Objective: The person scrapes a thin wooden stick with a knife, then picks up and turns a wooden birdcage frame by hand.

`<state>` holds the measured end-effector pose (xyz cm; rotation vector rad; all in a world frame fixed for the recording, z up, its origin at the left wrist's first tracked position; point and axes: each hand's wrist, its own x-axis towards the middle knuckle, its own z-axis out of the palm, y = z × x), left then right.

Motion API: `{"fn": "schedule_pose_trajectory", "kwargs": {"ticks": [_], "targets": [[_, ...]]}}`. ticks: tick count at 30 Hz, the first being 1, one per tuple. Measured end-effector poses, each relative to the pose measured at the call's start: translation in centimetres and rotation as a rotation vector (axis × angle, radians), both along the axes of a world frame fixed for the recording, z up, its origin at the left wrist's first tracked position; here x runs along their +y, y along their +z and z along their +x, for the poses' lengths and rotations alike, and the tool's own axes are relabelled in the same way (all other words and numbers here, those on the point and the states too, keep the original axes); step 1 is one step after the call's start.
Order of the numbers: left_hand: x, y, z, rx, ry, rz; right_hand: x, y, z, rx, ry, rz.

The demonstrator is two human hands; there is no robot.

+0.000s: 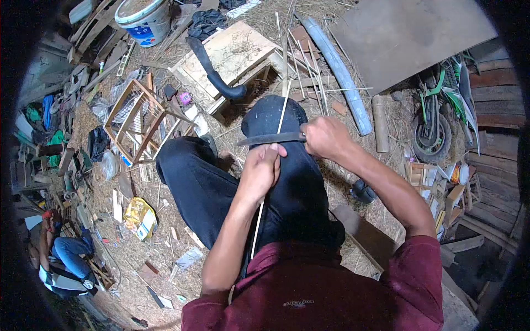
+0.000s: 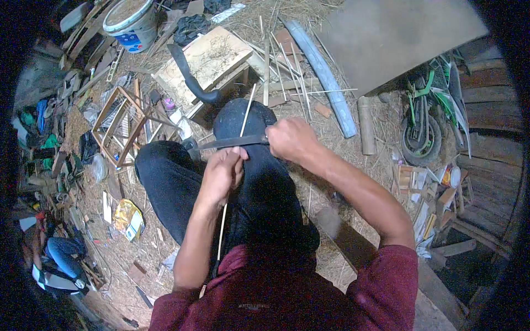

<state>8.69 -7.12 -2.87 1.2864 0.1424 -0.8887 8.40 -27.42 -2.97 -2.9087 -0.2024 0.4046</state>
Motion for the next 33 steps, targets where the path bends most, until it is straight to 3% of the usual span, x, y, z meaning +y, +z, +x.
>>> {"fn": "schedule_pose_trajectory", "kwargs": {"ticks": [6,10,14,19,23,26,33], "targets": [[-0.3,-0.2,-1.1,-0.118,-0.025,0.078,-0.1,-1.2,0.0,0.0,-0.132,-0.015],[1.6,0.4,-2.6,0.042,-0.001,-0.022,0.4,-0.9,-0.9,-0.024,-0.151,0.017],[3.7,1.9,-5.1,0.188,-0.008,-0.097,0.0,-1.5,-0.3,0.033,-0.37,0.0],[4.3,0.8,-3.9,0.128,0.023,-0.099,-0.4,-1.8,-1.1,-0.013,-0.284,0.02],[0.9,1.2,0.0,0.049,-0.035,0.005,-0.5,-1.1,-0.9,-0.042,-0.021,-0.019],[0.6,0.9,0.9,0.051,-0.082,0.053,-0.6,-0.5,-0.1,0.01,-0.002,-0.043],[3.1,0.0,-2.8,0.238,-0.055,-0.127,-0.6,-1.8,0.4,0.049,-0.178,-0.054]]}}
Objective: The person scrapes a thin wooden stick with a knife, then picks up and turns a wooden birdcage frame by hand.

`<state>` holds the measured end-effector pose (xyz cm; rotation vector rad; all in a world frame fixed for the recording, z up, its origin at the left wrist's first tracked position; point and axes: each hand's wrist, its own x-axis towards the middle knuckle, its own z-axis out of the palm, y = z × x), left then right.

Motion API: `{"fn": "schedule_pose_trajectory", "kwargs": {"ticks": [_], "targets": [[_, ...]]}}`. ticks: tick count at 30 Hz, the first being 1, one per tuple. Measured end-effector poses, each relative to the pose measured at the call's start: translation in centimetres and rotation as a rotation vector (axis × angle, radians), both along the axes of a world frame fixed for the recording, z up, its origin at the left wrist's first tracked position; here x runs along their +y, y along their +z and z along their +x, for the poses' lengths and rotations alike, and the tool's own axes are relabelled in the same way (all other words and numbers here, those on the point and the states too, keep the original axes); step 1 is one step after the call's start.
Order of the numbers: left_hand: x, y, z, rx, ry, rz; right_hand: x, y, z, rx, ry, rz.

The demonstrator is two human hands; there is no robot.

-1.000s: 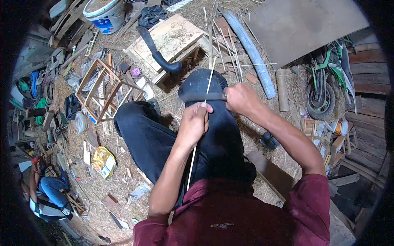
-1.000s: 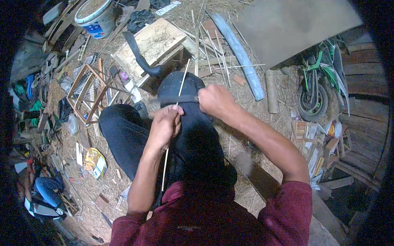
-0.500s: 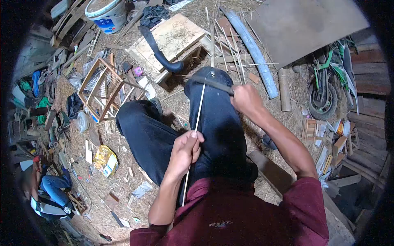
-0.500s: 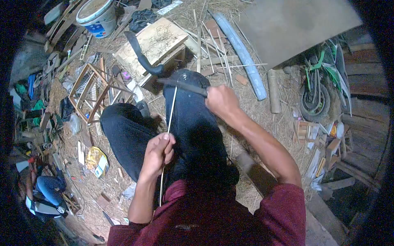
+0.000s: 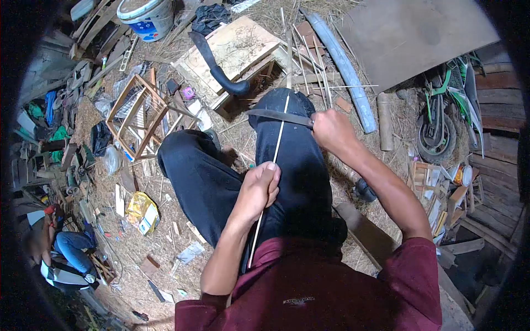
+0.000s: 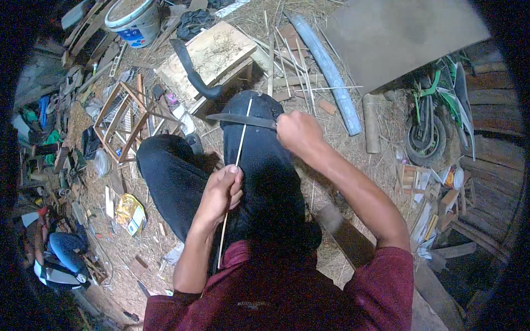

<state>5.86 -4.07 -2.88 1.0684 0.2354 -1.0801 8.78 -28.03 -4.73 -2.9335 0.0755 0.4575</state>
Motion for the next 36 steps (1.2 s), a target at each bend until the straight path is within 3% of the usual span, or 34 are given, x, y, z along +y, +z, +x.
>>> {"fn": "schedule_pose_trajectory", "kwargs": {"ticks": [5,10,11,14,20,23,26,29,32,36], "targets": [[-2.2,0.6,3.7,-0.197,-0.041,0.157,0.2,2.2,0.2,0.037,0.208,0.009],[-1.6,-0.3,1.1,-0.267,-0.016,0.125,0.2,0.8,0.2,-0.008,0.053,-0.007],[-0.8,0.2,0.0,-0.147,-0.014,0.09,0.0,0.3,0.1,-0.044,0.008,-0.023],[0.7,-0.4,-1.1,-0.128,0.013,0.103,-0.1,0.5,0.4,0.007,0.024,0.024],[-2.4,-1.1,3.8,-0.442,-0.085,0.248,0.0,3.0,1.4,0.148,0.256,0.02],[-1.7,-1.5,1.8,-0.605,-0.077,0.275,0.2,1.6,0.4,0.027,0.095,-0.01],[0.2,-0.9,-1.9,-0.383,-0.052,0.184,0.3,1.6,0.1,-0.01,-0.035,-0.029],[0.5,-0.6,-1.5,-0.312,-0.054,0.251,0.1,1.5,0.3,0.014,0.041,-0.011],[-1.4,-0.2,1.9,-0.48,-0.057,0.312,0.0,3.6,1.2,0.097,0.312,-0.008],[-2.3,-1.4,2.2,-0.618,-0.095,0.364,0.0,3.7,1.5,0.116,0.304,-0.038]]}}
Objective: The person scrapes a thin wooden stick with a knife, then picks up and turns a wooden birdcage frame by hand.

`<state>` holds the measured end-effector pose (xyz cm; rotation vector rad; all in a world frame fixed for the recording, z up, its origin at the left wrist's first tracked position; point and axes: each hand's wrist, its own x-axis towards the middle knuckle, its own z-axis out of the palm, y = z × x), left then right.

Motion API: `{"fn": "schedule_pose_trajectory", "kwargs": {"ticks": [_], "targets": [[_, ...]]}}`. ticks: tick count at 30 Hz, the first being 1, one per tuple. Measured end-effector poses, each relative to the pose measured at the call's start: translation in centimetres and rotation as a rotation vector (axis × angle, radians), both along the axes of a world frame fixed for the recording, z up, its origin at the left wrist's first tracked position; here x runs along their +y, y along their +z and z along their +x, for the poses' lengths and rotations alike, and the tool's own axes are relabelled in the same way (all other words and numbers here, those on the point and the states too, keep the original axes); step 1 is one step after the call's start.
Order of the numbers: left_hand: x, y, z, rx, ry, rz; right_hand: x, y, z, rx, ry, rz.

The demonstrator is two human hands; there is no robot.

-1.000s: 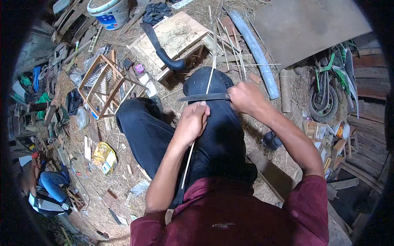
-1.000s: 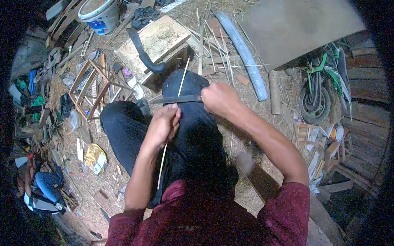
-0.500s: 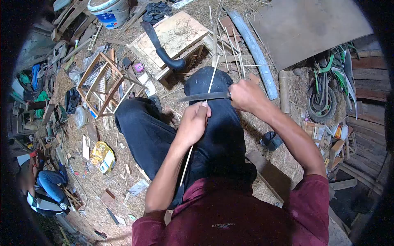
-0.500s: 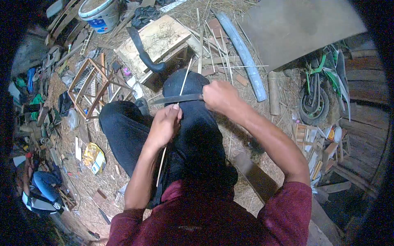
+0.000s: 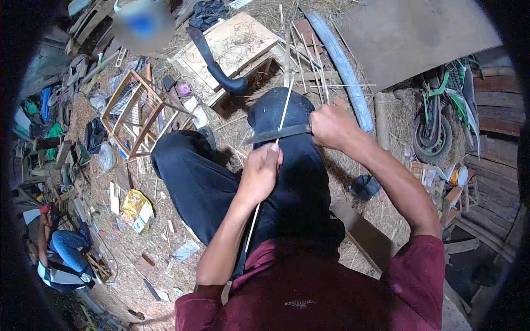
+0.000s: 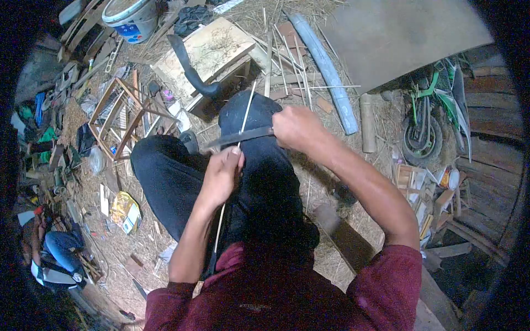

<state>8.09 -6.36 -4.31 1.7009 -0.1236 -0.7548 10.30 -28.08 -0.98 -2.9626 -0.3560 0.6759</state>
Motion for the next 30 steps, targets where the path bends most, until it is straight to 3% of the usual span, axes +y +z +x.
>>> {"fn": "schedule_pose_trajectory", "kwargs": {"ticks": [5,6,11,14,17,20,30], "targets": [[1.5,1.1,-3.0,0.041,-0.008,-0.058,0.4,-2.6,-1.1,-0.067,-0.302,-0.009],[2.0,1.6,-4.3,0.19,-0.006,-0.092,0.1,-3.2,-1.3,-0.085,-0.327,0.001],[2.8,1.3,-3.7,0.438,0.117,-0.227,-0.1,-2.9,-1.0,-0.077,-0.257,0.03],[0.1,1.5,0.3,0.349,0.106,-0.208,-0.5,-0.8,-0.4,-0.045,0.053,0.056],[-0.9,0.6,1.2,0.274,0.06,-0.129,-0.2,-0.3,0.0,-0.03,0.026,-0.017],[0.0,0.2,-1.0,0.057,0.053,-0.08,0.1,-1.7,-0.9,-0.08,-0.163,0.01],[2.5,1.4,-3.9,0.296,0.127,-0.111,0.5,-3.3,-1.6,-0.126,-0.272,0.064]]}}
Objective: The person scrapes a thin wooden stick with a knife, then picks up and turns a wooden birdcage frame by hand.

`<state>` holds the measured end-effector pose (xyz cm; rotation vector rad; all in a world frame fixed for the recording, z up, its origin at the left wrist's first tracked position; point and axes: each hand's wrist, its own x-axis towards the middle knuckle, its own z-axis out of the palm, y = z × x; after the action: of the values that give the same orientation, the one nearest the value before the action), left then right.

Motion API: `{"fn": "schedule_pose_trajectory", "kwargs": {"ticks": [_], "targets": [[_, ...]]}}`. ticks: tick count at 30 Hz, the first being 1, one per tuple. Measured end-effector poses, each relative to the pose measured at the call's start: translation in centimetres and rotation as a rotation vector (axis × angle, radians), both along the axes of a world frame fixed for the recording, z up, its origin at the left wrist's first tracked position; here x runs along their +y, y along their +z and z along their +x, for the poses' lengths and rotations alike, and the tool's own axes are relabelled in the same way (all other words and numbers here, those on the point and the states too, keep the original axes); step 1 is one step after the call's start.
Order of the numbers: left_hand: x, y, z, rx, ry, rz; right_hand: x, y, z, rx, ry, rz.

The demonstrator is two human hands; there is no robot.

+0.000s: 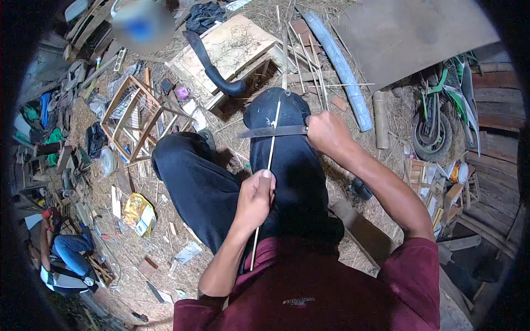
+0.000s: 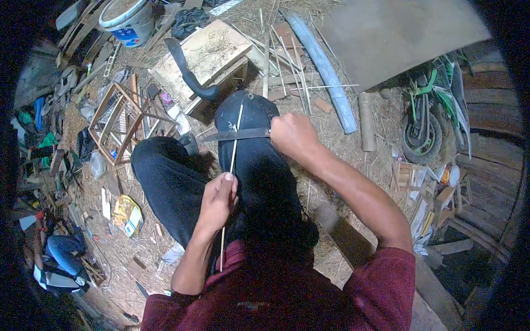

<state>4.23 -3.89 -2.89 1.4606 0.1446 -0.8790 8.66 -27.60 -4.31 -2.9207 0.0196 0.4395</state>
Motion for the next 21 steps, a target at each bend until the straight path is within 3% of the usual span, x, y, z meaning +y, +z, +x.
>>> {"fn": "schedule_pose_trajectory", "kwargs": {"ticks": [6,9,16,21], "targets": [[1.8,1.0,-2.9,-0.028,-0.052,-0.019,0.0,-0.3,0.3,-0.035,-0.125,-0.023],[2.3,1.1,-3.7,0.096,-0.014,-0.07,0.0,0.1,-0.1,0.007,-0.178,-0.016],[-2.4,0.5,4.2,0.262,0.013,-0.3,-0.8,0.4,-1.1,-0.046,0.077,0.006],[-2.9,-0.2,4.9,0.321,-0.027,-0.392,-1.2,1.2,-1.0,-0.001,0.124,-0.044]]}}
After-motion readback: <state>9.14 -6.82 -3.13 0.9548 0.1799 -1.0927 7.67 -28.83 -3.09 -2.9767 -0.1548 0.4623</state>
